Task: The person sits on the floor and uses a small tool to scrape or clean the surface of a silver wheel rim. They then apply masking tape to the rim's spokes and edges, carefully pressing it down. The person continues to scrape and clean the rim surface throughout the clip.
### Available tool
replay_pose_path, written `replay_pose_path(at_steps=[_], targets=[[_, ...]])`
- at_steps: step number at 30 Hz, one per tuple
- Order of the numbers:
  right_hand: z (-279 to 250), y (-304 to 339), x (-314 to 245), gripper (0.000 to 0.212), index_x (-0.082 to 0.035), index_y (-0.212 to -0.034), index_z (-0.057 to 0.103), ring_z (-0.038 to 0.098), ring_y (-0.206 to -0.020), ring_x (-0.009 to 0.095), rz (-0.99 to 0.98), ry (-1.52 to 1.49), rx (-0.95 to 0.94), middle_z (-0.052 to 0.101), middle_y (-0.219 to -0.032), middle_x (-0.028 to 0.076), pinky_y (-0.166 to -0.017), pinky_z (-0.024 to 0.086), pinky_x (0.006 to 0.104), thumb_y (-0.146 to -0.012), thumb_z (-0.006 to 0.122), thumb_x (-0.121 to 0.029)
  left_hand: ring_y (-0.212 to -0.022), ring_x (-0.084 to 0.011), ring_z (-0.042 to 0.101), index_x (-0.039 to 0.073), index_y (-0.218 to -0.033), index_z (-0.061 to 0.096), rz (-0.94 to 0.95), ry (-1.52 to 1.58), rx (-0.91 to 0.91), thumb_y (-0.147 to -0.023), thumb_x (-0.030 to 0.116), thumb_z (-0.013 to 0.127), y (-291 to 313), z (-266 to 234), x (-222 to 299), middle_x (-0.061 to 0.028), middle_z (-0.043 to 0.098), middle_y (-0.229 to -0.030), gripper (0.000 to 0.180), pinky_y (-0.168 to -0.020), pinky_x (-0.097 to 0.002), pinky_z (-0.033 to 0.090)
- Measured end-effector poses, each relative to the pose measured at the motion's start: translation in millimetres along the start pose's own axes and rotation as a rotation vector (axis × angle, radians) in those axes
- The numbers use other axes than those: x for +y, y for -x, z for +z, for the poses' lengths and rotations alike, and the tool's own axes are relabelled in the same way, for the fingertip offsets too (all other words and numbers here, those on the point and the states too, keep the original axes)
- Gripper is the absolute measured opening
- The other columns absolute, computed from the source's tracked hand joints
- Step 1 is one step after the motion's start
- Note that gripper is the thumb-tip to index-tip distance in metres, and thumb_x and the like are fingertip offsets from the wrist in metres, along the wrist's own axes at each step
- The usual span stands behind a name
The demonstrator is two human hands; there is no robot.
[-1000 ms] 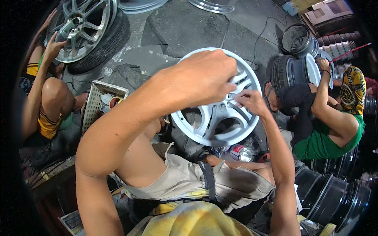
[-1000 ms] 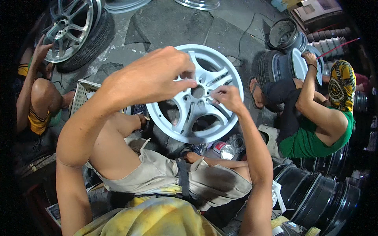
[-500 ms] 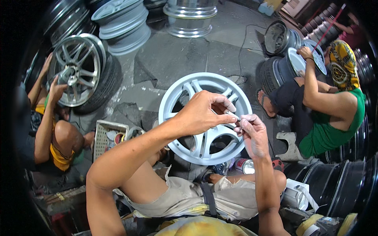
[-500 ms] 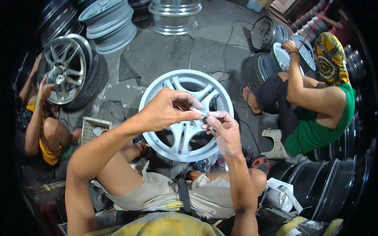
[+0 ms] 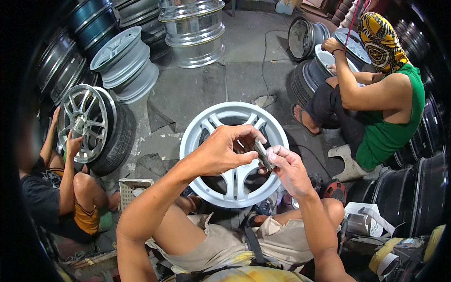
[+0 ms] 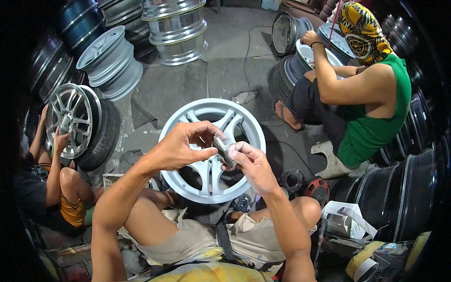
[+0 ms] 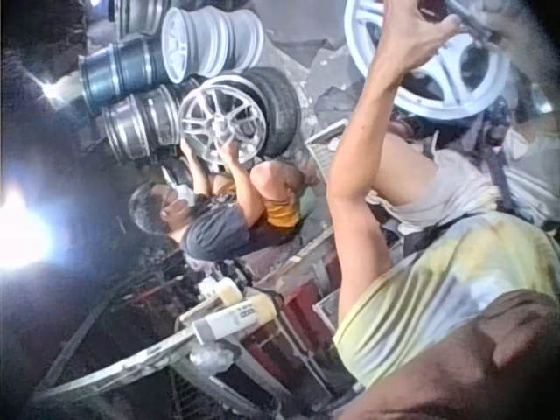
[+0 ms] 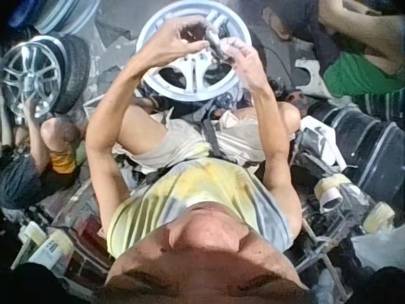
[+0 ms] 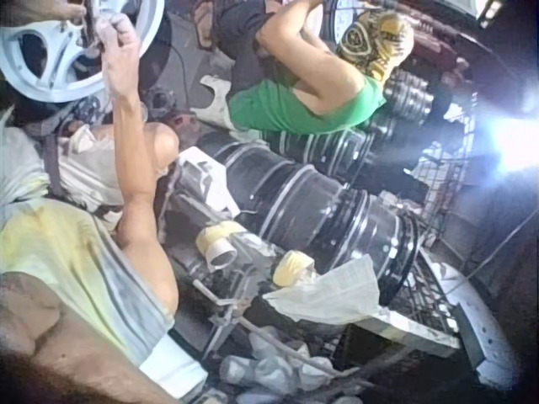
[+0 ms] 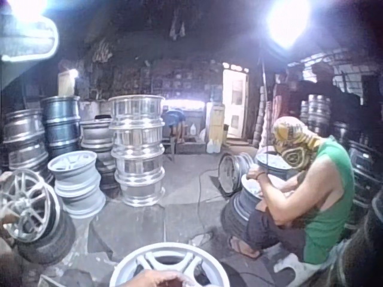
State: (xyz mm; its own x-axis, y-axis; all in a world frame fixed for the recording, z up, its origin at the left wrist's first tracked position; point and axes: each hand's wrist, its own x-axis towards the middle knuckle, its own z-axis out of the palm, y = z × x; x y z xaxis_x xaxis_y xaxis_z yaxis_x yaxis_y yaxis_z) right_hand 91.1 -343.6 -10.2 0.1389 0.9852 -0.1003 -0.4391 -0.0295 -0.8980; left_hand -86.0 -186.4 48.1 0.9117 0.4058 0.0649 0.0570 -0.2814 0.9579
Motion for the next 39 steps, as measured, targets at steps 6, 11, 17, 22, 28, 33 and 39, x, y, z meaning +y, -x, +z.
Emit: replay_pose_path(at_steps=[6, 11, 17, 22, 28, 33, 39], targets=[[14.6, 0.6, 1.1, 0.019, 0.002, -0.112, 0.066, 0.067, -0.089, 0.011, -0.143, 0.375, 0.061, 0.069, -0.097, 0.004, -0.082, 0.056, 0.0286, -0.102, 0.065, -0.014, -0.07, -0.0059, 0.061, -0.001, -0.102, 0.074, -0.095, -0.037, 0.049, -0.093, 0.013, 0.073, 9.2, 0.4, -5.3, -0.0009, 0.065, -0.074, 0.017, -0.065, -0.0236, 0.051], [16.3, -0.5, 1.2, 0.024, 0.003, -0.113, 0.068, 0.067, -0.086, 0.011, -0.391, 0.67, 0.115, 0.07, -0.095, 0.007, -0.08, 0.055, 0.0281, -0.093, 0.076, -0.008, -0.069, -0.0052, 0.06, -0.002, -0.095, 0.074, -0.193, -0.068, 0.024, -0.096, 0.021, 0.074, 12.5, -4.0, -6.0, 0.0001, 0.065, -0.073, 0.023, -0.062, -0.0232, 0.048], [10.2, 0.9, 9.1, 0.014, 0.003, -0.108, 0.069, 0.067, -0.083, 0.009, -0.146, 0.428, 0.108, 0.071, -0.094, 0.005, -0.077, 0.056, 0.0257, -0.101, 0.066, -0.009, -0.076, -0.007, 0.063, -0.002, -0.106, 0.073, -0.137, 0.1, 0.09, -0.094, 0.027, 0.077, 15.0, -2.2, -9.1, -0.0053, 0.07, -0.081, 0.032, -0.068, -0.0252, 0.052], [13.8, -0.8, 5.1, 0.015, 0.002, -0.107, 0.068, 0.067, -0.083, 0.008, -0.076, 0.213, 0.082, 0.071, -0.093, 0.004, -0.074, 0.059, 0.0256, -0.105, 0.061, -0.011, -0.095, -0.0098, 0.066, -0.001, -0.121, 0.069, -0.005, 0.277, -0.06, -0.092, 0.029, 0.081, 19.1, -7.6, 0.1, -0.0065, 0.07, -0.105, 0.043, -0.076, -0.024, 0.054], [18.9, 1.6, 3.9, 0.012, 0.003, -0.104, 0.07, 0.068, -0.079, 0.01, -0.285, 0.498, 0.159, 0.071, -0.088, 0.005, -0.073, 0.056, 0.0253, -0.1, 0.066, -0.008, -0.091, -0.0105, 0.069, -0.001, -0.124, 0.068, -0.196, 0.439, 0.067, -0.095, 0.021, 0.077, 16.2, -7.4, -2.1, -0.0052, 0.072, -0.103, 0.037, -0.081, -0.0269, 0.06], [26.3, 3.4, 1.5, 0.012, 0.004, -0.1, 0.072, 0.065, -0.073, 0.012, -0.444, 0.72, 0.16, 0.07, -0.083, 0.008, -0.068, 0.052, 0.0269, -0.094, 0.072, -0.005, -0.075, -0.0087, 0.068, -0.001, -0.1, 0.075, -0.155, 0.325, -0.017, -0.096, 0.019, 0.075, 17.6, -7.0, -8.9, -0.0051, 0.074, -0.082, 0.02, -0.069, -0.0243, 0.057], [31.1, 4.4, -2.6, 0.011, 0.004, -0.097, 0.074, 0.064, -0.071, 0.013, -0.487, 0.799, 0.137, 0.069, -0.08, 0.01, -0.065, 0.051, 0.0272, -0.091, 0.074, -0.005, -0.071, -0.0085, 0.068, -0.002, -0.098, 0.075, -0.196, 0.235, -0.039, -0.097, 0.018, 0.074, 21.2, -8.9, -6.6, -0.0049, 0.073, -0.08, 0.02, -0.066, -0.0254, 0.055]])
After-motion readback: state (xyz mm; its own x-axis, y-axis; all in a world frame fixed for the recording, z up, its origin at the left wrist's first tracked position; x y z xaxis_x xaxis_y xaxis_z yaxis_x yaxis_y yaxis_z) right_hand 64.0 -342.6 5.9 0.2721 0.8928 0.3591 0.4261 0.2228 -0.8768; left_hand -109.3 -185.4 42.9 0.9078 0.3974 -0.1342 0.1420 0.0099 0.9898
